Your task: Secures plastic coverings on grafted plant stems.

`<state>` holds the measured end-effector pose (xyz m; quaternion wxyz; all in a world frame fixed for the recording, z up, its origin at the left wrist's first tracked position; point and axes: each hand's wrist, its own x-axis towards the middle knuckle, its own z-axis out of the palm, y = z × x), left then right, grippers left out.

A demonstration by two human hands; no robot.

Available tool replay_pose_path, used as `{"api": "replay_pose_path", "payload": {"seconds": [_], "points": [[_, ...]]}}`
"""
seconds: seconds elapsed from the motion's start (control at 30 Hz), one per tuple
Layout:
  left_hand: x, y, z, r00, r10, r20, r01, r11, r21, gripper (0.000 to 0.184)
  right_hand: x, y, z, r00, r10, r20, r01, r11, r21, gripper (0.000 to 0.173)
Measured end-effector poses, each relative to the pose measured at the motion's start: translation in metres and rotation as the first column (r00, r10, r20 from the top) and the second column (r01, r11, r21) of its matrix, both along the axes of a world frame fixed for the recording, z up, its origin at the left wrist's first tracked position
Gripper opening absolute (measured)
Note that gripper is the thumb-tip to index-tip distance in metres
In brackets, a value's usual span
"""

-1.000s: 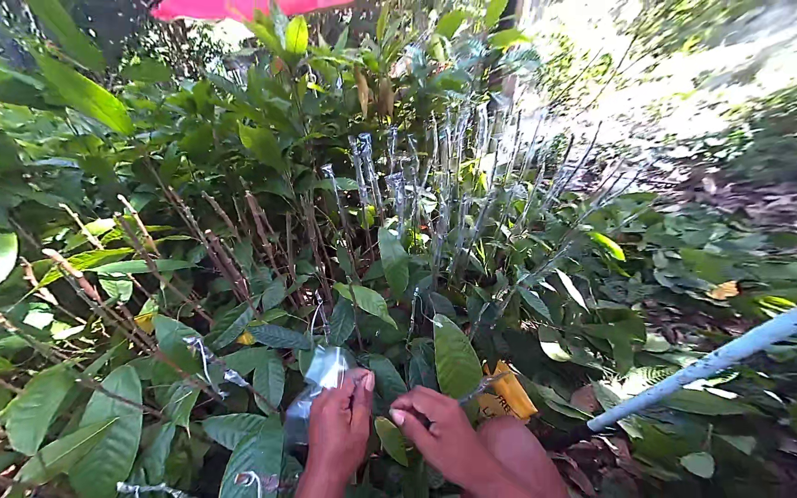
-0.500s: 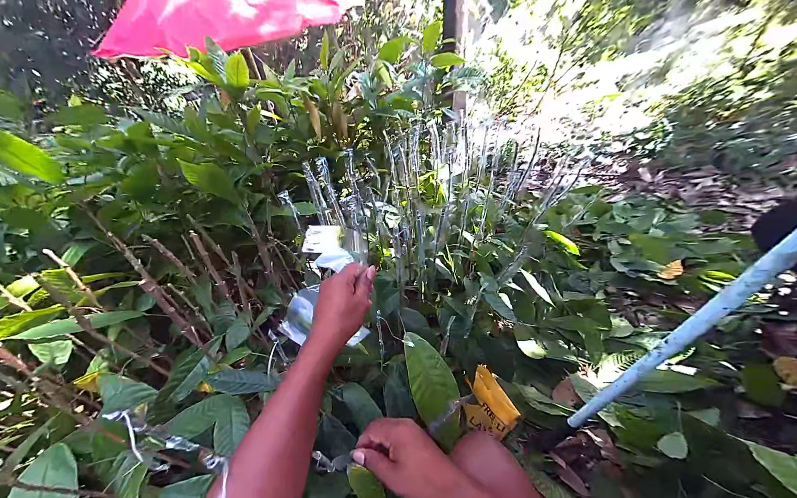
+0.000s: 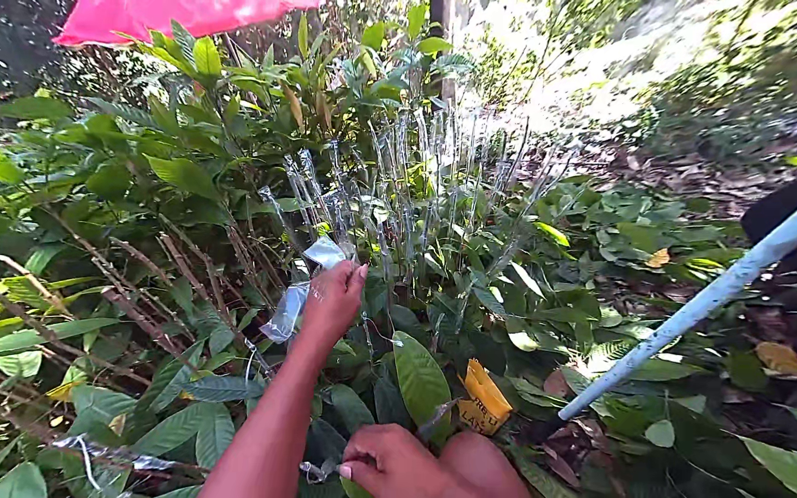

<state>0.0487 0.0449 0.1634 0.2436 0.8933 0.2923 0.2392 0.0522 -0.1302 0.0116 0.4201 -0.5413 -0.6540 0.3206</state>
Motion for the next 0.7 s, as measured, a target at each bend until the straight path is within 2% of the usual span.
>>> {"api": "replay_pose_path", "payload": {"seconds": [0.2,0.37,0.5,0.7], "points": [[0.001,0.005,-0.023,0.990,-0.024,-0.140,0.030,0.999,0.036,0.034,0.001,0.000,-0.001,0.997,0.063,0.040,-0.061,0.997,-0.056,0.030],[-0.006,0.009,-0.057,0.968,-0.080,-0.238,0.093,0.995,0.041,0.037,0.000,0.001,-0.003,0.988,0.128,0.082,-0.119,0.988,-0.097,0.031],[-0.012,0.016,-0.101,0.946,-0.135,-0.293,0.136,0.991,-0.019,0.035,0.000,0.003,-0.002,0.976,0.181,0.125,-0.160,0.974,-0.158,0.031],[-0.024,0.029,-0.176,0.892,-0.100,-0.441,0.025,0.984,-0.174,0.032,-0.002,0.005,-0.005,0.964,0.212,0.158,-0.184,0.967,-0.175,0.031]]}}
